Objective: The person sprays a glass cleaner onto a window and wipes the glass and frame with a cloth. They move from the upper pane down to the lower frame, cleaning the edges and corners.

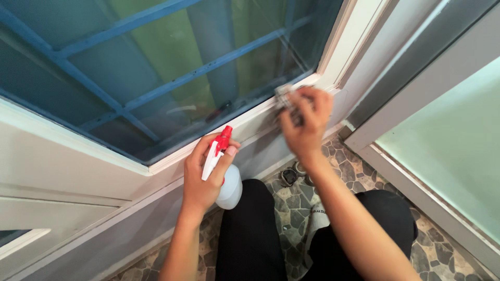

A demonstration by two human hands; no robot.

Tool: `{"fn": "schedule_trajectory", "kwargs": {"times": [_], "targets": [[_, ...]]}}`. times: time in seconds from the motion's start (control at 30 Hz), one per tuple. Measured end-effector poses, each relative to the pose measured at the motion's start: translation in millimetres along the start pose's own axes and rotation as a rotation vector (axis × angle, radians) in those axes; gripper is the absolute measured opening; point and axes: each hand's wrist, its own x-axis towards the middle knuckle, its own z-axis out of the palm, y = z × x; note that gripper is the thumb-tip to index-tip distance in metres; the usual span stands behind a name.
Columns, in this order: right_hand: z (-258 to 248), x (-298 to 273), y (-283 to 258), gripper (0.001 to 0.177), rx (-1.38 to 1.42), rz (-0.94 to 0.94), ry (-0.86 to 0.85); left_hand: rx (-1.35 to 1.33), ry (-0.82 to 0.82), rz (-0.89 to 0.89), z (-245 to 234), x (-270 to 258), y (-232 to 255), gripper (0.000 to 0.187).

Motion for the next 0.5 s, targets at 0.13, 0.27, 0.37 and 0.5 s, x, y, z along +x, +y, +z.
{"fn": "schedule_trajectory", "kwargs": {"times": [0.13,0.27,0.37,0.5], "targets": [[-7,3,22,0.025,-0.021,0.067,0.053,-0.02,-0.01,0.077,1,0,-1,0.026],[-11,4,26,0.021,0.109,0.157,0.005,-0.006,-0.015,0.126,0,1,-1,0.026],[-12,5,27,0.019,0.197,0.221,-0.026,-0.014,-0.023,0.137,-1,0,-2,0.027],[-12,8,27,0.019,0.198,0.206,-0.031,-0.013,-0.03,0.139,-2,0,-2,0.026]]}}
